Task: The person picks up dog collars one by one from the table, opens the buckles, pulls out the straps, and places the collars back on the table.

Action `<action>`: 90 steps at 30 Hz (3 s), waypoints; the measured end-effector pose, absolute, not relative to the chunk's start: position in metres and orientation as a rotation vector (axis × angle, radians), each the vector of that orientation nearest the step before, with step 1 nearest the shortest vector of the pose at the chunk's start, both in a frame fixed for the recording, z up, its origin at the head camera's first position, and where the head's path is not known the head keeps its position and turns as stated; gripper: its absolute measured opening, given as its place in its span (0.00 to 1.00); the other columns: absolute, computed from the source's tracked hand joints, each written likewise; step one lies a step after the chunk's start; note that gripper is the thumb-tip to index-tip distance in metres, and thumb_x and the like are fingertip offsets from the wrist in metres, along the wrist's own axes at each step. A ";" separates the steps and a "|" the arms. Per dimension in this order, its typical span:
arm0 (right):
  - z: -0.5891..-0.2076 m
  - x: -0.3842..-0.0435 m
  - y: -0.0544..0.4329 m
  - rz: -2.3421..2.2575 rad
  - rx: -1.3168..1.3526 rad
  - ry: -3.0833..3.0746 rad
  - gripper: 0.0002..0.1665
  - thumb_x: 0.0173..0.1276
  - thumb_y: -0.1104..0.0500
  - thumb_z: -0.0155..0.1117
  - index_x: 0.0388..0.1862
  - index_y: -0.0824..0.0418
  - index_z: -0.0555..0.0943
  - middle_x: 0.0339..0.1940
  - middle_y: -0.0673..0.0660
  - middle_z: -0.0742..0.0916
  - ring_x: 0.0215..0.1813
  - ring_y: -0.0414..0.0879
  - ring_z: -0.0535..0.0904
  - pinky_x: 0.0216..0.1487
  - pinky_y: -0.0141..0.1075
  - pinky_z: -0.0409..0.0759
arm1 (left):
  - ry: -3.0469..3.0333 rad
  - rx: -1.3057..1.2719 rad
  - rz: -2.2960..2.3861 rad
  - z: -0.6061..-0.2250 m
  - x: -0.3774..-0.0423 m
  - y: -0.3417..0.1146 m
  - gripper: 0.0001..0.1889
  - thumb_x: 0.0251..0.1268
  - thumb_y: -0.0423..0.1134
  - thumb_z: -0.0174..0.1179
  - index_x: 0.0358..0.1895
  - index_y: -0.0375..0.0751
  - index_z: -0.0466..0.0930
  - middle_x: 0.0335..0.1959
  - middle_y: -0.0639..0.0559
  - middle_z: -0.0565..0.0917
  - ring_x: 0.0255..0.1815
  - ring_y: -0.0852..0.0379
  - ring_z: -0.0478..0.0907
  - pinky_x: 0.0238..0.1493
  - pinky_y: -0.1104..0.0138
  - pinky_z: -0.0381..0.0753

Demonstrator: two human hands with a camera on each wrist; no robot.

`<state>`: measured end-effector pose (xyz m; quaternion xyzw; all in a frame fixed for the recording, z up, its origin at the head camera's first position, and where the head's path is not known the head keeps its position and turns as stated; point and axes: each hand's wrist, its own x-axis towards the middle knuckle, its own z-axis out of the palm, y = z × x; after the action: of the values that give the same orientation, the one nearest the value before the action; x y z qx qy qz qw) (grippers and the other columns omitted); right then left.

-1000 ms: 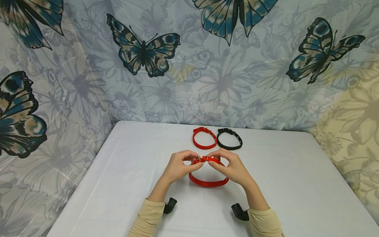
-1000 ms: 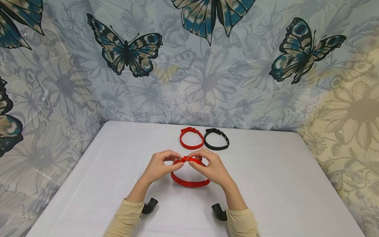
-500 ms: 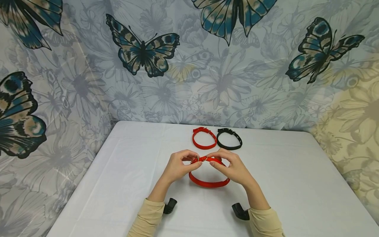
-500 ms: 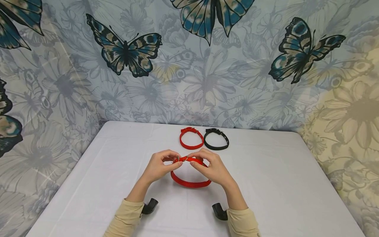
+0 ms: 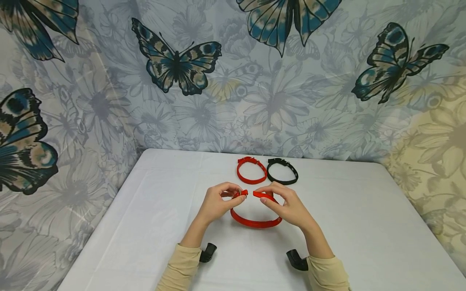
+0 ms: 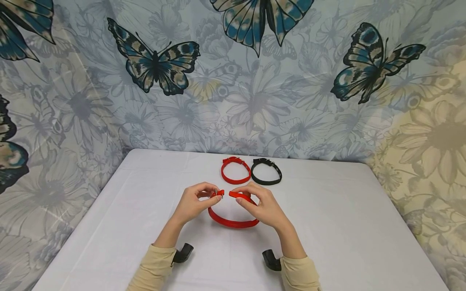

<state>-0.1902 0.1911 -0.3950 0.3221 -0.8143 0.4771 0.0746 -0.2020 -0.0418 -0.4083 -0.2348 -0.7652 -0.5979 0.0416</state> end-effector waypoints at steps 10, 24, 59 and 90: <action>-0.398 -0.193 0.197 1.380 0.797 -2.469 0.12 0.61 0.69 0.70 0.45 0.62 0.84 0.36 0.50 0.84 0.39 0.41 0.75 0.38 0.32 0.77 | -2.298 -0.573 -1.821 -0.416 -0.206 -0.047 0.07 0.58 0.32 0.69 0.38 0.36 0.84 0.33 0.49 0.84 0.36 0.55 0.79 0.48 0.55 0.82; -0.426 -0.214 0.229 1.294 0.627 -2.416 0.13 0.64 0.63 0.69 0.48 0.56 0.85 0.39 0.47 0.85 0.40 0.40 0.75 0.47 0.30 0.74 | -2.217 -0.487 -1.720 -0.445 -0.227 -0.062 0.14 0.56 0.42 0.72 0.47 0.50 0.87 0.38 0.58 0.84 0.44 0.60 0.77 0.52 0.59 0.79; -0.435 -0.225 0.319 1.432 0.165 -2.517 0.21 0.68 0.55 0.67 0.55 0.66 0.79 0.46 0.51 0.87 0.44 0.28 0.81 0.45 0.20 0.77 | -2.312 -0.328 -1.966 -0.444 -0.253 -0.096 0.22 0.63 0.29 0.64 0.60 0.43 0.76 0.48 0.41 0.82 0.52 0.48 0.80 0.52 0.63 0.80; -0.452 -0.241 0.370 1.527 0.137 -2.770 0.25 0.66 0.51 0.69 0.49 0.66 0.70 0.44 0.53 0.87 0.42 0.34 0.80 0.42 0.30 0.79 | -2.650 -0.433 -1.632 -0.478 -0.280 -0.121 0.10 0.62 0.31 0.66 0.44 0.39 0.77 0.40 0.46 0.85 0.45 0.50 0.84 0.47 0.62 0.83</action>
<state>-0.2405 0.3697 -0.4518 0.0433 -0.8749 0.4823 -0.0123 -0.2801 -0.1214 -0.4777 -0.1377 -0.8433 -0.5195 -0.0001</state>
